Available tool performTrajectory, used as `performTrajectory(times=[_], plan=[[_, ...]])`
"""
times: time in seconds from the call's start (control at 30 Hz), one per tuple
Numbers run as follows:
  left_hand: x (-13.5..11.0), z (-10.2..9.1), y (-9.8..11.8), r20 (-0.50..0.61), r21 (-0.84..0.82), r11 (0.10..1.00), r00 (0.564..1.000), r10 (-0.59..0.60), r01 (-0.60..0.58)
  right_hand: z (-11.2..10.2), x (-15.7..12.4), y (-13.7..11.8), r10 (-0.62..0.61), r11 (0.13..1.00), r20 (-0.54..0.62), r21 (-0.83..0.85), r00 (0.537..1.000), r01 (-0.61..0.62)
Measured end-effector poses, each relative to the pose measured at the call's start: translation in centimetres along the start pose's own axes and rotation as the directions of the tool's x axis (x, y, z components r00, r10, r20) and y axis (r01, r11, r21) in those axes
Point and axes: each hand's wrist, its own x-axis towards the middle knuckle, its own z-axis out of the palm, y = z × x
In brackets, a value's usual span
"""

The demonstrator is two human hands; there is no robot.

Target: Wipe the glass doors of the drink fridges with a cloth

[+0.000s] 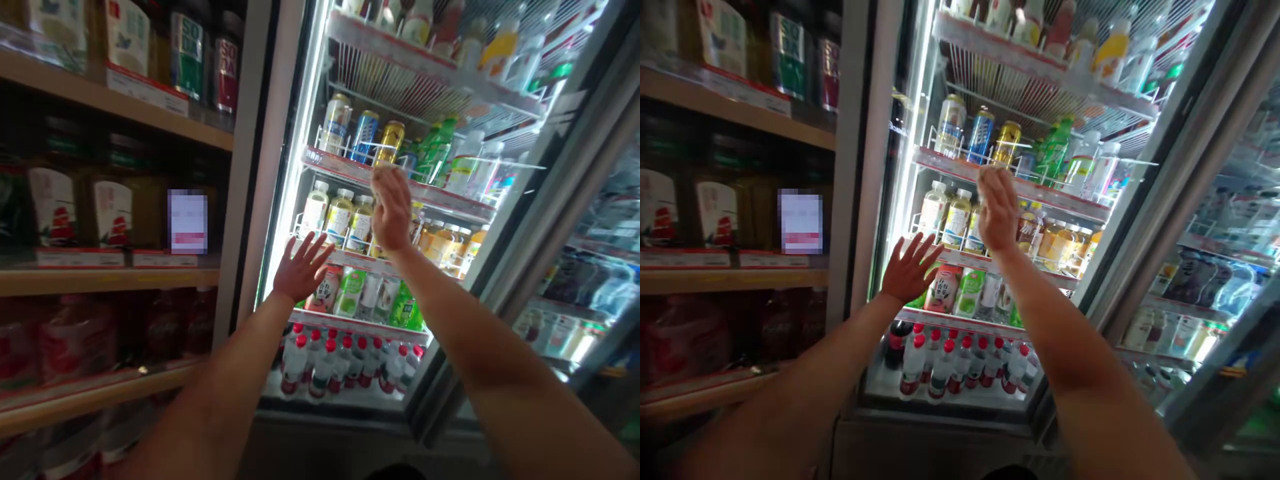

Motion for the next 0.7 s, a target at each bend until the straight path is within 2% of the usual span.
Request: performTrajectory(times=[0.1,0.17,0.3,0.4,0.47,0.57,0.7], plan=[[0.0,-0.1,0.0,-0.018,-0.003,1.000,1.000,0.014,-0.014,2.5,0.8,-4.2,-0.069,0.995,0.093,0.081,0.993,0.061],[0.0,-0.2,0.0,-0.035,0.009,1.000,0.999,0.024,-0.024,3.6,1.4,-6.1,-0.096,0.990,0.138,0.116,0.986,0.080],[-0.1,-0.1,-0.2,-0.051,0.065,0.997,0.997,0.050,-0.046,4.2,2.7,-7.4,-0.176,0.978,0.249,0.151,0.952,0.142],[-0.1,0.0,-0.2,-0.059,0.077,0.996,0.997,0.057,-0.052,3.4,3.6,-6.6,-0.240,0.966,0.327,0.177,0.914,0.190],[-0.1,0.0,-0.2,-0.044,0.067,0.997,0.998,0.044,-0.041,2.6,4.0,-5.5,-0.251,0.965,0.337,0.165,0.907,0.205],[-0.1,0.0,-0.2,-0.024,0.088,0.995,0.999,0.037,-0.034,0.9,4.4,-3.5,-0.208,0.977,0.315,0.111,0.926,0.181],[0.0,-0.1,-0.1,-0.054,0.179,0.982,0.996,0.074,-0.064,-2.0,4.3,-0.1,-0.095,0.995,0.299,0.032,0.950,0.090]])
